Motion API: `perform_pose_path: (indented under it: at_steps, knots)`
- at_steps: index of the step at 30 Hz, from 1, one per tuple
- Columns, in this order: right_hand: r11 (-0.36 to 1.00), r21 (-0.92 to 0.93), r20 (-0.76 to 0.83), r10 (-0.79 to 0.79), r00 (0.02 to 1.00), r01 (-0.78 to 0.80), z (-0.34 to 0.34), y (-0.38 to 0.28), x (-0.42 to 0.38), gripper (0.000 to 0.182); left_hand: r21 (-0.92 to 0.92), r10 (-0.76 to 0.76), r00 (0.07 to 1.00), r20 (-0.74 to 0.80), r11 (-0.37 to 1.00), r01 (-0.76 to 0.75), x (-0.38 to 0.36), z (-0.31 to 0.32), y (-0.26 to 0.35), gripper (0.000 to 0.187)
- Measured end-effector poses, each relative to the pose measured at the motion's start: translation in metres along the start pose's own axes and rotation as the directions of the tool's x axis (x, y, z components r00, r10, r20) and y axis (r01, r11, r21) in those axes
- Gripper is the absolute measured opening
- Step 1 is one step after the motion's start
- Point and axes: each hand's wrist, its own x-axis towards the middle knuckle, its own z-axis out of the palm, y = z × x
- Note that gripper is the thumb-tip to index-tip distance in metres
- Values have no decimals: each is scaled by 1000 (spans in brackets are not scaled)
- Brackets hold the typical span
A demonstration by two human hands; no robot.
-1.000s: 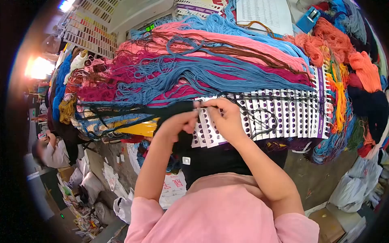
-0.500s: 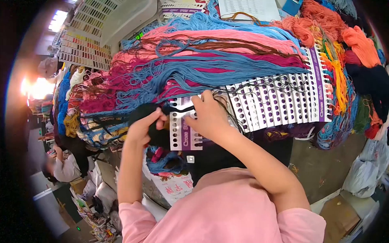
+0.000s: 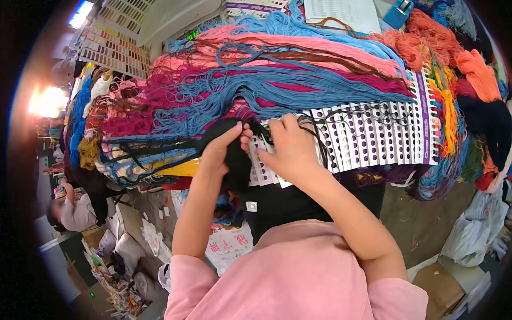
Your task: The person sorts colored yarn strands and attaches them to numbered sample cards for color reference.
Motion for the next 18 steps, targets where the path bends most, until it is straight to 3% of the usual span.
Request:
perform_pose_path:
  at_steps: [4,10,13,14,15,17,18]
  knots:
    - [998,-66,25,12,1000,-10,19,-5,7,37,195,19,995,-98,981,1,-13,-13,5,14]
    - [995,-84,48,53,997,-49,7,-6,16,29,360,115,989,-92,930,-75,-11,-14,8,14]
    - [988,-140,75,78,994,-67,4,-3,19,31,347,115,991,-65,934,-85,-16,-28,19,15]
    - [987,-98,102,139,985,-129,4,-4,21,32,272,138,989,-45,955,-121,-22,-33,26,16]
    - [982,-169,83,93,992,-78,2,-6,23,32,97,54,990,-128,994,-42,-28,-37,30,18]
    - [950,-312,56,-2,998,19,-2,-7,26,32,-91,-23,1000,-7,996,22,-37,-57,38,19]
    - [949,-315,53,-8,999,24,-1,-5,26,31,-138,-9,1000,-26,990,5,-45,-61,46,21]
